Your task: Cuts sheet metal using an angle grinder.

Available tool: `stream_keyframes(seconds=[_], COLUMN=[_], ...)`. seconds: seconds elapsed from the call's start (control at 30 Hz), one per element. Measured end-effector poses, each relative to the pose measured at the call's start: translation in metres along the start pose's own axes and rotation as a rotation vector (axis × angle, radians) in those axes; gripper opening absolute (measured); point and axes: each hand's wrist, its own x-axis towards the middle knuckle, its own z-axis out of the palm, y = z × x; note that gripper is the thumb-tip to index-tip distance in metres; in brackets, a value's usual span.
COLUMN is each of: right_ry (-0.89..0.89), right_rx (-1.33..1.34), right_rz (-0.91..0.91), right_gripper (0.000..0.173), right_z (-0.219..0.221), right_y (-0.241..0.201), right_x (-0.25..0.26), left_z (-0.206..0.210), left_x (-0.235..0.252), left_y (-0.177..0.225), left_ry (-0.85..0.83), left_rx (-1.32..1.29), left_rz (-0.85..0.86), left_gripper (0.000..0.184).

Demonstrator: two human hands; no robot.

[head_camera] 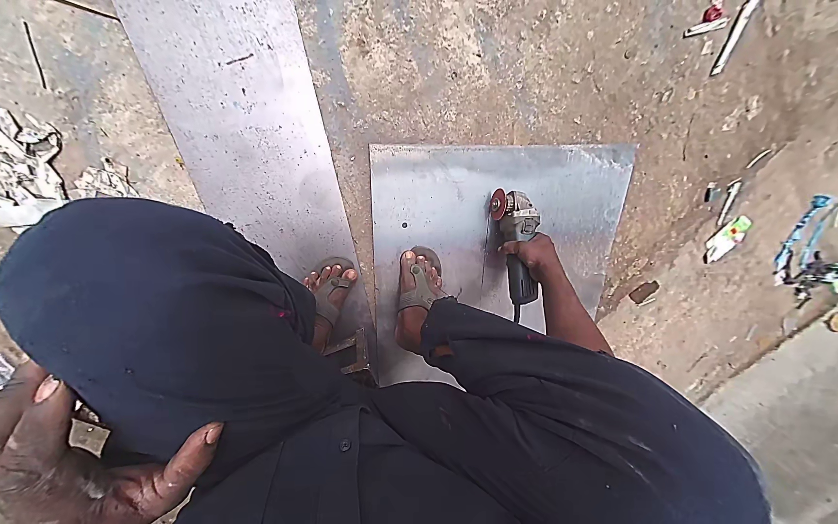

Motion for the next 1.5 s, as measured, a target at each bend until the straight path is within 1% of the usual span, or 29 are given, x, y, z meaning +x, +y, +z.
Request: stream_keyframes(seconds=[0.07,0.2,0.6,0.73,0.9,1.1,1.23,1.5], right_ry=[-0.003,-0.02,-0.014,-0.023,-0.023,-0.024,-0.009,-0.034], right_rx=[0.015,0.063,0.033,0.043,0.032,0.002,-0.025,-0.015], right_rz=[0.0,0.003,0.028,0.024,0.031,0.029,0.035,0.031], right_gripper=[0.053,0.052,0.052,0.05,0.053,0.053,0.054,0.047], right_z=[-0.0002,-0.0004,0.0005,0.0007,0.0,-0.0009,-0.0019,-0.0032], right_y=[-0.0014,-0.0006,-0.0018,-0.0013,-0.0026,-0.0052,-0.0082,-0.0105], right_x=[-0.001,-0.0017,-0.0024,-0.0006,0.0,-0.0009,-0.0041,-0.0081], left_z=[-0.0003,-0.0027,-0.0017,-0.0024,-0.0018,-0.0029,-0.0014,-0.0015], left_x=[0.0001,0.0006,0.0009,-0.0017,0.0015,-0.0004,-0.0002,-0.001], left_y=[-0.0017,-0.0017,-0.0009,-0.0017,-0.002,-0.0012,-0.0026,-0.0025], left_ry=[0.021,0.009,0.023,-0.01,0.018,0.0,0.03,0.028], left_rx=[0.004,0.016,0.011,-0.012,-0.003,-0.015,-0.029,-0.034], left_rz=[0.001,-0.006,-0.008,-0.023,-0.014,-0.03,-0.029,-0.031], left_gripper=[0.106,0.107,0.105,0.102,0.105,0.104,0.105,0.105])
